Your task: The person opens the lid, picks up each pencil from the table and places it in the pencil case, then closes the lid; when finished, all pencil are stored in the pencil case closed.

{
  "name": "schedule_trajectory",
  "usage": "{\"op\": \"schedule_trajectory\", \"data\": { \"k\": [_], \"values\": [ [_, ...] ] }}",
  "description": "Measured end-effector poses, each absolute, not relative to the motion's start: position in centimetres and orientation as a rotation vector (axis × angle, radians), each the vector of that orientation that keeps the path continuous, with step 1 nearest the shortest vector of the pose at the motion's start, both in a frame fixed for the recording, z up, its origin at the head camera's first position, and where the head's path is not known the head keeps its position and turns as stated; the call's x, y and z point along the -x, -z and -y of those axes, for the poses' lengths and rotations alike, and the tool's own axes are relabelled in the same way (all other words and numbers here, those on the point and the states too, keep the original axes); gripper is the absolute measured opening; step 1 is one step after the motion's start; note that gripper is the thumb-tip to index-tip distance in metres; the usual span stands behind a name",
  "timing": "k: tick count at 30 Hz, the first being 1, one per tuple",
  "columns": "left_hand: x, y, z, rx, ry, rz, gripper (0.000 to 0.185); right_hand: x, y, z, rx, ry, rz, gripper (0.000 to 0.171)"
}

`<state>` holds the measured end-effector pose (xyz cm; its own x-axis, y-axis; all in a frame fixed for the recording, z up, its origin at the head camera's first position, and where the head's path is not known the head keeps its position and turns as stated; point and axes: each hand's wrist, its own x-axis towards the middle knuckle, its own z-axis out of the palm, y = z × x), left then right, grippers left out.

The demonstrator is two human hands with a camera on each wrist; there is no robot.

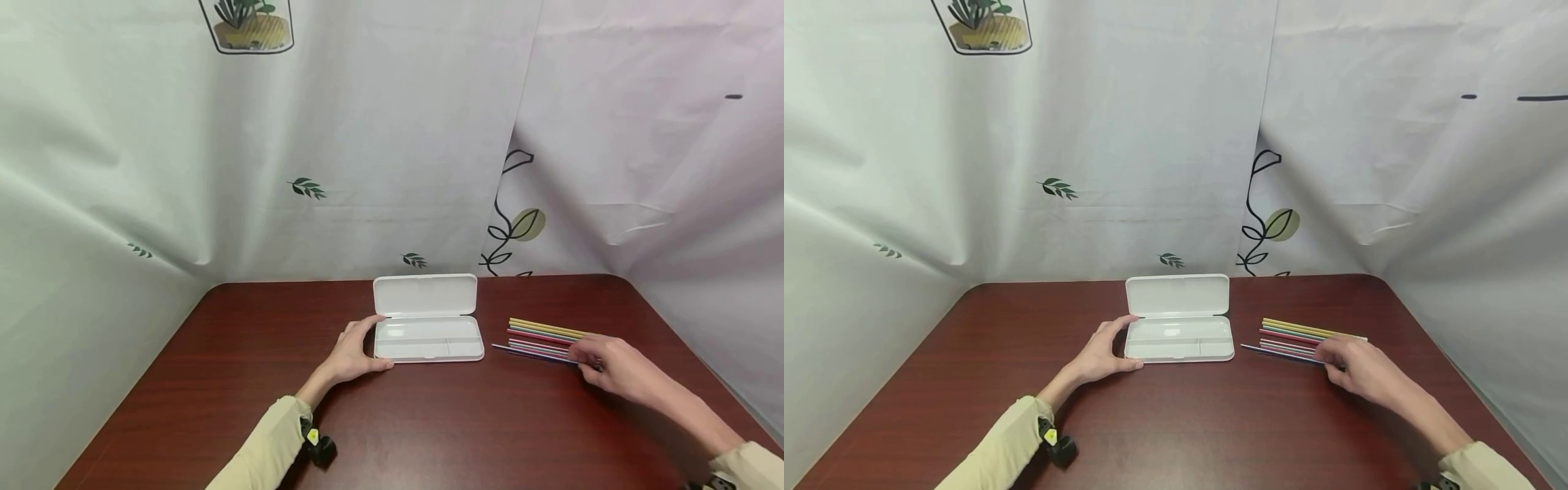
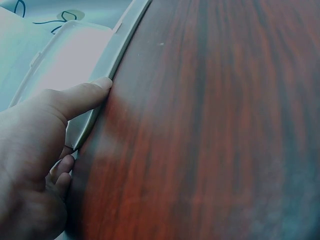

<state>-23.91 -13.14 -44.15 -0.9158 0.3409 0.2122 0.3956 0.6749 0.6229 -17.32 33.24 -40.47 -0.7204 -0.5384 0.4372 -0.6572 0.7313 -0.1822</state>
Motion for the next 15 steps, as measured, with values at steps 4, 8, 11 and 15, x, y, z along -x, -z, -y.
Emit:
{"op": "schedule_trajectory", "data": {
  "k": [4, 8, 11, 15],
  "values": [
    [24.0, 44.1, 13.2, 0.62, 1.063, 2.803, 0.087, 18.1, 40.1, -32.4, -0.955, -0.455, 2.549, 0.032],
    [23.9, 44.1, 13.2, 0.622, 1.063, 2.803, 0.087, 18.9, 39.7, -31.3, -0.964, -0.449, 2.55, 0.028],
    [23.9, 44.1, 13.2, 0.623, 1.063, 2.807, 0.087, 19.4, 39.4, -30.4, -0.969, -0.454, 2.562, 0.027],
    [23.8, 44.1, 13.2, 0.626, 1.062, 2.81, 0.087, 20.1, 39.1, -29.3, -0.988, -0.477, 2.568, 0.027]
  ]
}}
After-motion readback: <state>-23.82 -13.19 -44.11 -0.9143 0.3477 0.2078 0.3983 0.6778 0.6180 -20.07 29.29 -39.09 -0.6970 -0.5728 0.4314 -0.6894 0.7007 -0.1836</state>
